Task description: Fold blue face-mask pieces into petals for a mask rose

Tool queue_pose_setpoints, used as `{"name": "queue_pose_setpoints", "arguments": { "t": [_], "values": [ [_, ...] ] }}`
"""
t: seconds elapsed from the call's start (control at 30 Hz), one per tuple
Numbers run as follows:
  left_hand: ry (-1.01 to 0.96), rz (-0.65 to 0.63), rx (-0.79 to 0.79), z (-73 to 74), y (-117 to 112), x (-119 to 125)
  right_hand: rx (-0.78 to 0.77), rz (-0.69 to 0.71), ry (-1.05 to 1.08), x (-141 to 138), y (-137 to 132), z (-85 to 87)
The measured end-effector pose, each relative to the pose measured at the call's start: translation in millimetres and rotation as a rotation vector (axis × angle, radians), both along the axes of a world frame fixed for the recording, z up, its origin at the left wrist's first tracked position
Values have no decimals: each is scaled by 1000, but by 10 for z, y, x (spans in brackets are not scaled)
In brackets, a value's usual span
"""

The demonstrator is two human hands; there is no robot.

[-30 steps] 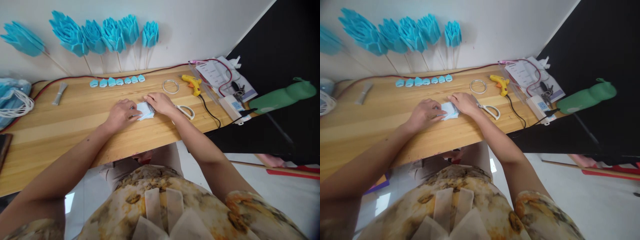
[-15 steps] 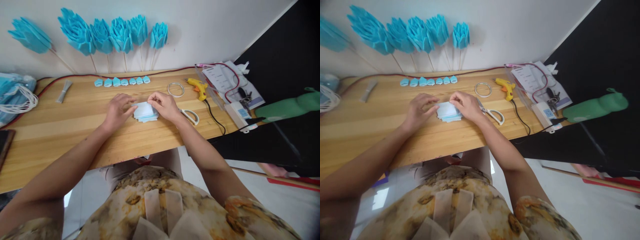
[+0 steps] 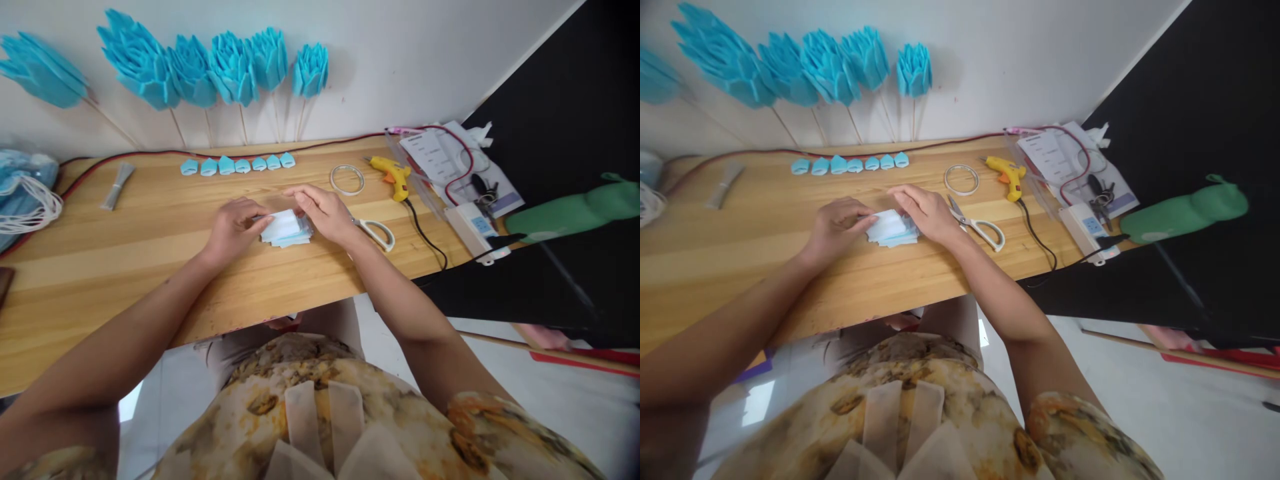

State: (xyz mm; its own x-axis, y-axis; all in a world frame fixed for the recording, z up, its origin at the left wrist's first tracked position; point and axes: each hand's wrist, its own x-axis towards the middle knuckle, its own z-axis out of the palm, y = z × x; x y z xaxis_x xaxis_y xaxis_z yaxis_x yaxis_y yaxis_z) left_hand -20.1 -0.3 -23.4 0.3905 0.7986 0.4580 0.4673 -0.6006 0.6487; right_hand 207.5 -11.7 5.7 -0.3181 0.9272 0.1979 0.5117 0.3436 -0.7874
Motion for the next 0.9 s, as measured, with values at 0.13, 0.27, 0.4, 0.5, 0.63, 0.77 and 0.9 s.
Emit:
{"name": "queue_pose_setpoints", "arguments": {
  "t": [0.13, 0.27, 0.4, 0.5, 0.63, 0.77, 0.9],
  "values": [
    [-43, 10, 10, -9, -3, -10, -31, 16, -28, 9, -2, 0],
    [-64, -3, -12, 2, -8, -33, -44, 30, -101, 22, -1, 0],
    [-66, -6, -25, 31, -18, -49, -47, 58, -37, 32, -7, 14],
    [-55, -10, -34, 48, -26, -50, -18, 65, -15, 22, 2, -2],
    [-128, -10, -65, 34, -30, -64, 20, 25, -15, 8, 36, -45],
    [-369, 91, -272, -8, -5, -118, 49, -33, -4, 38, 80, -59],
    [-706, 164, -430, -11, 57, -190, -1, 32, 121, 88, 123, -77]
  ]
}}
